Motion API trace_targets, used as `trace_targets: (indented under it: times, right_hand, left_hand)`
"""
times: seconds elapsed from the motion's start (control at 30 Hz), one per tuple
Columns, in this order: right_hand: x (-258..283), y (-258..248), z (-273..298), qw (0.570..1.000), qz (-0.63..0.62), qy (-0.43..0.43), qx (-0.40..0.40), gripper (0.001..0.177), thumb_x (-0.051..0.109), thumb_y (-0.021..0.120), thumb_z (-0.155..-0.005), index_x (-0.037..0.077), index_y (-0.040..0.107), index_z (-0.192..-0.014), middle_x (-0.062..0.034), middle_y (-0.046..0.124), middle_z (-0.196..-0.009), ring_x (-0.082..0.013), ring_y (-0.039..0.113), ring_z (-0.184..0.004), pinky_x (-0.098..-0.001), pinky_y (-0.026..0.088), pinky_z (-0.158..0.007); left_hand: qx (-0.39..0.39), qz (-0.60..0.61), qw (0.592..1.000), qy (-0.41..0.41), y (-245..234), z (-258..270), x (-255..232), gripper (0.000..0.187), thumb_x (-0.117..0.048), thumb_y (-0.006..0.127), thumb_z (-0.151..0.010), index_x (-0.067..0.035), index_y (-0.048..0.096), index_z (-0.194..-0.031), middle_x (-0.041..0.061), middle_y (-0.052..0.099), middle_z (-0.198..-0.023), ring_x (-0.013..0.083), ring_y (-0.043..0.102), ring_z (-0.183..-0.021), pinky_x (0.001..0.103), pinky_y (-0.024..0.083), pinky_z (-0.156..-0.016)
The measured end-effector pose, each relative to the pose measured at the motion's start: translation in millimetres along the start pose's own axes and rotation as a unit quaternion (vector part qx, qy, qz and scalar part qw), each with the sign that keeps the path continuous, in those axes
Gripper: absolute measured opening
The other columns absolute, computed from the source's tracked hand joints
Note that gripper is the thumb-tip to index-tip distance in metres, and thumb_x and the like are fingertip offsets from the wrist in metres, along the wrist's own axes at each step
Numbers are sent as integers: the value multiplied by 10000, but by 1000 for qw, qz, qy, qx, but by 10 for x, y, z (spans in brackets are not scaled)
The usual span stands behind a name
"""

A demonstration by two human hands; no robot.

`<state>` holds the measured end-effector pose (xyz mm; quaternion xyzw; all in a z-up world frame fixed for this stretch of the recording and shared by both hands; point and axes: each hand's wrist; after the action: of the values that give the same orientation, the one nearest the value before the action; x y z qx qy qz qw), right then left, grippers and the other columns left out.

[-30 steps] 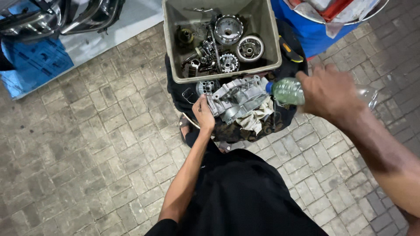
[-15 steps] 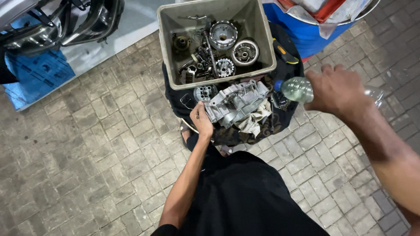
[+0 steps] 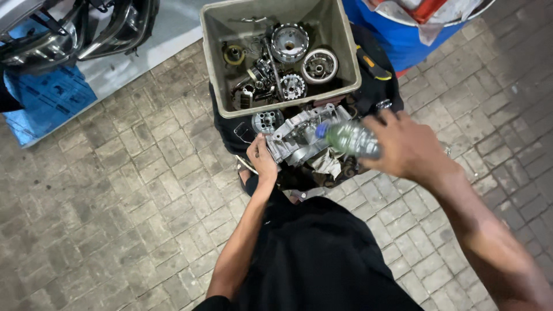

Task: The person pours liquid from a bottle onto a metal engine casing and then wipes the interior and exterior surfaces with a cloth.

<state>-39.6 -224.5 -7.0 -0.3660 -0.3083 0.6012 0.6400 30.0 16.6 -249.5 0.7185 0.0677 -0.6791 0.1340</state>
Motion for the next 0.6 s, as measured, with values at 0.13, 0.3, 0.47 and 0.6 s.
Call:
trace_targets:
  times: [0.13,0.3,0.47,0.6]
  right_hand:
    - [-151,262,-2,981,-166,-15,-95,743,477,776,-792,128,541,-1405,-221,605,-1268,-534,641,-1103,-666,545,-907]
    - [-279,795,-154,776,-551,-91,-294,714,65,804,-842,26,447,-1459,-258,580,-1308,-445,579,-1228,-593,466,-1056]
    - [-634,1451,-560,701,-601,-24,-384,771,-38,805,-879,38,379,-1517,-223,534,-1410,-426,541,-1300,-599,450,-1098]
    - [-875,1383,-869,704,-569,39,-423,773,-19,811,-932,140,344,-1527,-172,484,-1449,-468,538,-1308,-670,470,-1051]
  left_hand:
    - [-4,-17,1000,-14,-25,-76,341,370,-184,558,-1012,-99,612,-655,-33,498,-644,135,450,-683,310,458,-735]
    - [-20,-22,999,-18,32,-52,108,357,-175,568,-1003,-103,620,-657,-26,515,-635,125,474,-687,304,471,-740]
    - [-17,-19,999,-20,-74,-92,715,356,-177,568,-1007,-97,611,-662,-28,512,-648,136,464,-692,310,468,-744]
    - [-17,-8,1000,-20,-71,-119,650,356,-194,579,-1007,-108,603,-663,-41,518,-658,119,457,-705,300,468,-747]
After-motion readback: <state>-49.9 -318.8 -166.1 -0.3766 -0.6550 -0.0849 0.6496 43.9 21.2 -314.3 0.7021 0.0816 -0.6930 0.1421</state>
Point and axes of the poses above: each hand's wrist, its own z-axis away from the middle knuckle, its own y-axis out of the palm, x = y × z
